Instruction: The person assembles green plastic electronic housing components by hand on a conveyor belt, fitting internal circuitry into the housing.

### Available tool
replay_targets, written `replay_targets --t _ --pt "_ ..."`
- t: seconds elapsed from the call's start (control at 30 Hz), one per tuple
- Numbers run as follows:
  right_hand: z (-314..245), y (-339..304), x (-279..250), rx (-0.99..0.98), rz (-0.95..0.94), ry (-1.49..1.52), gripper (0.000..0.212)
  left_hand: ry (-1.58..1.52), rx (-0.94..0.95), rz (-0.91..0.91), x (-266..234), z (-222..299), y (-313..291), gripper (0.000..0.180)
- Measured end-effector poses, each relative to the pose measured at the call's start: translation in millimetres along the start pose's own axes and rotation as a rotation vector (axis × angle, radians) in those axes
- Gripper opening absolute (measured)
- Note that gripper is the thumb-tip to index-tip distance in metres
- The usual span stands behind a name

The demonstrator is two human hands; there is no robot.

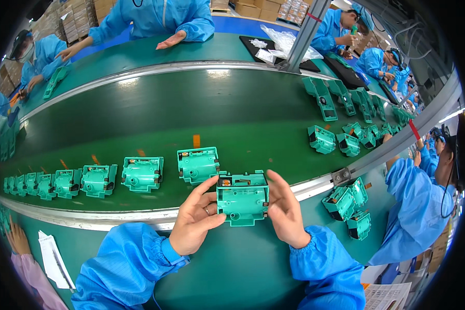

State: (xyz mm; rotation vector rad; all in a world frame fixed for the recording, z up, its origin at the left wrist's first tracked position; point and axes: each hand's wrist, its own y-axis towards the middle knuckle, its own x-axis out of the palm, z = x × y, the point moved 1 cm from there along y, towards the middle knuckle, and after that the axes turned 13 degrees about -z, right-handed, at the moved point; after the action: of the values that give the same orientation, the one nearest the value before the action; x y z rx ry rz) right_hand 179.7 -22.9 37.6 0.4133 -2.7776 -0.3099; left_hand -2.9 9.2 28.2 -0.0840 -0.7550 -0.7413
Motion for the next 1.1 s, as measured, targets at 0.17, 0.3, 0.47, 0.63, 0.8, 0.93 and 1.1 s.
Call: replay_targets --t 0.17,0.3,0.47,0.63,0.8,0.93,1.1 --pt "6.9 -2.5 -14.0 0.270 -0.050 0.445 0.044 0.017 0.006 -0.017 -1.0 -1.2 0.8 0.067" --pt "8.9 -1.4 -13.4 0.266 -0.073 0.510 0.037 0.055 0.021 -0.056 -3.6 -1.9 -0.3 0.068" --pt "14.0 -0.5 -11.5 0.280 -0.024 0.521 0.038 0.047 0.018 -0.060 -8.9 -4.0 -2.2 0.070" --pt "14.3 2.3 -11.9 0.233 -0.125 0.519 0.050 0.116 0.068 -0.076 -8.0 -2.6 -3.3 0.075" --pt "9.5 -0.4 -17.3 0.133 -0.261 0.507 0.054 0.303 0.140 -0.169 -6.5 -6.2 -4.5 0.075" --pt "10.0 -1.0 -24.0 0.139 -0.270 0.505 0.055 0.320 0.155 -0.168 -4.9 -9.9 -2.2 0.073" --pt "7.7 -1.9 -26.0 0.153 -0.206 0.508 0.054 0.200 0.081 -0.113 2.8 -8.3 4.1 0.073"
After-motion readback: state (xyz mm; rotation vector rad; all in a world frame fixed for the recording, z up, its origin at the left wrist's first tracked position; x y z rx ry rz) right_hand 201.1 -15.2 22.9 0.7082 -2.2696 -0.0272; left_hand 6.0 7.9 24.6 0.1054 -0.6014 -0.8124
